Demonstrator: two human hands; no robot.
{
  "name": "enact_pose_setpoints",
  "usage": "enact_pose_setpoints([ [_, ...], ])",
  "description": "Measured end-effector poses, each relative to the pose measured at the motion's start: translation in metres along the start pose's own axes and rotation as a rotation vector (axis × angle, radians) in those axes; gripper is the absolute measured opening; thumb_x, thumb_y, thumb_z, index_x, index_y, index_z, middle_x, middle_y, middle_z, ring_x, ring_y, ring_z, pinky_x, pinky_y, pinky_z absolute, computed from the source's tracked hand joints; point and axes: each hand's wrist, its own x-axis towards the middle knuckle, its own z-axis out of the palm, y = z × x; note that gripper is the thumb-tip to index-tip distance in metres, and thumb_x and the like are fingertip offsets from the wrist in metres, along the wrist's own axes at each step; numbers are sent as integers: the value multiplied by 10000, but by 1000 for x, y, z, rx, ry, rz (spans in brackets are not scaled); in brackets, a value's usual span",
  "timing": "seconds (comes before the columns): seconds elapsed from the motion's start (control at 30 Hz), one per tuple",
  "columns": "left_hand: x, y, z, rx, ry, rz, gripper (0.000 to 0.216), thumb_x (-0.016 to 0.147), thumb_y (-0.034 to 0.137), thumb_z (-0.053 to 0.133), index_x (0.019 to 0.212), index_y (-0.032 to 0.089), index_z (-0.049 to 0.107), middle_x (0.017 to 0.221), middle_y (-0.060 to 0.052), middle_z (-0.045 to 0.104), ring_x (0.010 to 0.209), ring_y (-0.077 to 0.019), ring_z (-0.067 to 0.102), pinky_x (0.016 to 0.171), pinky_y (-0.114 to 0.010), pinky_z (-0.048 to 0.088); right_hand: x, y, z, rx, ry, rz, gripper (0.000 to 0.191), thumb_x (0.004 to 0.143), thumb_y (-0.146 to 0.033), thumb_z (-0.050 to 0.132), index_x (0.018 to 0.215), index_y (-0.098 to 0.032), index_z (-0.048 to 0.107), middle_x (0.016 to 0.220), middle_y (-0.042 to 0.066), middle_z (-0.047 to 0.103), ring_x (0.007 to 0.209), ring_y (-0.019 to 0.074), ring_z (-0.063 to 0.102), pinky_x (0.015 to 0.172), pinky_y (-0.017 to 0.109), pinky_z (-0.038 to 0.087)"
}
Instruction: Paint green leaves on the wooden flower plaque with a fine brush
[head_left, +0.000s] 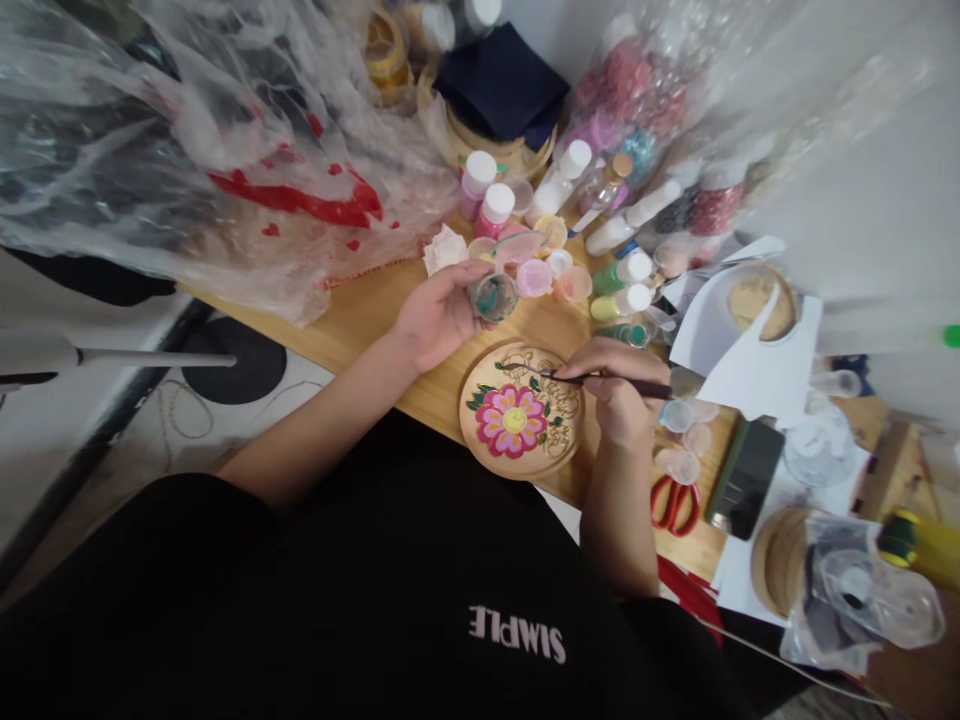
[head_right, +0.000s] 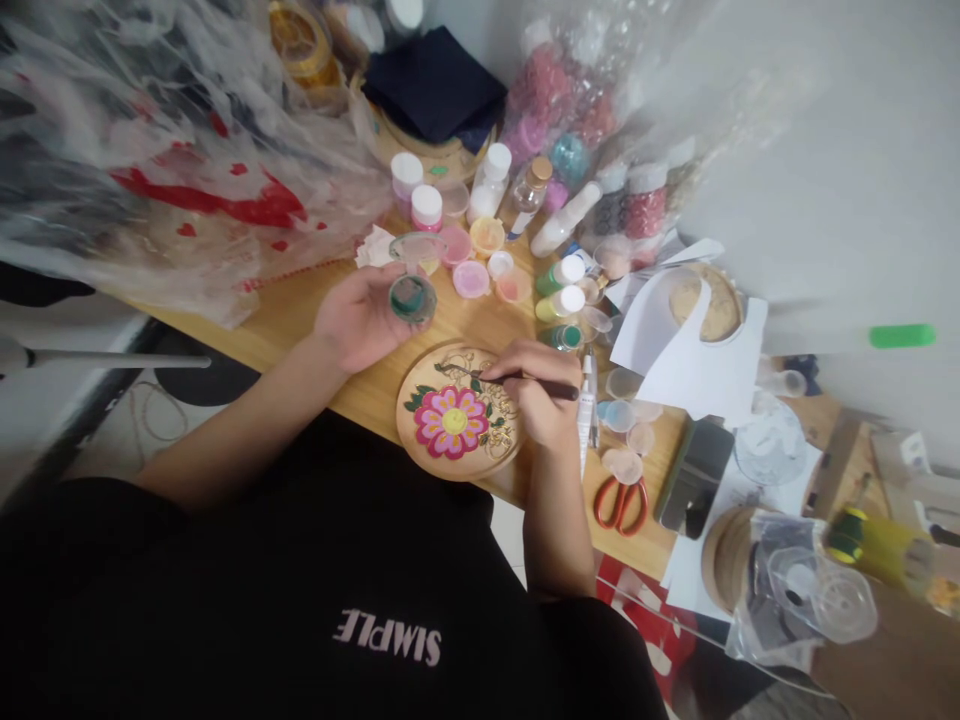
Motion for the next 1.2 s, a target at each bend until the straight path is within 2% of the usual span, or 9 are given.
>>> enact_pose_setpoints([
  [0.13, 0, 0, 0, 12, -6, -3, 222, 915, 160, 538, 706, 161, 614, 661, 2, 674, 562, -111, 628, 513, -208, 465, 0, -1, 1, 0, 19, 3, 358, 668, -85, 499, 735, -261, 803, 636, -9, 718, 581, 156, 600, 534, 290, 451],
  [0.33, -1, 0, 4, -9, 19, -5, 283, 931, 137, 476, 677, 157, 600, 633, 5, 658, 520, -98, 611, 476, -199, 454, -2, 0, 1, 1, 27, -18, 368, 656, -63, 502, 738, -264, 799, 640, -17, 724, 595, 155, 610, 540, 289, 449],
  [0.63, 0, 0, -1, -34, 23, -48, 205, 935, 304, 566, 810, 169, 655, 680, 3, 675, 570, -117, 654, 501, -199, 483, -1, -1, 0, -9, 25, -7, 336, 668, -81, 520, 722, -276, 788, 631, -20, 716, 584, 166, 603, 527, 306, 449],
  [0.97, 0, 0, -2, 5, 30, -27, 216, 945, 299, 557, 802, 174, 660, 704, -3, 688, 626, -136, 679, 526, -222, 492, 0, -7, 2, -63, 34, 65, 331, 655, -102, 521, 694, -290, 791, 643, -7, 727, 605, 185, 608, 550, 331, 485],
  [1.2, -2, 0, 5, 9, 45, -5, 315, 958, 149, 482, 661, 160, 586, 629, 12, 649, 526, -95, 610, 483, -197, 440, 0, -5, 1, -51, 26, 45, 337, 684, -110, 536, 736, -302, 808, 666, -13, 735, 600, 176, 606, 570, 324, 485],
])
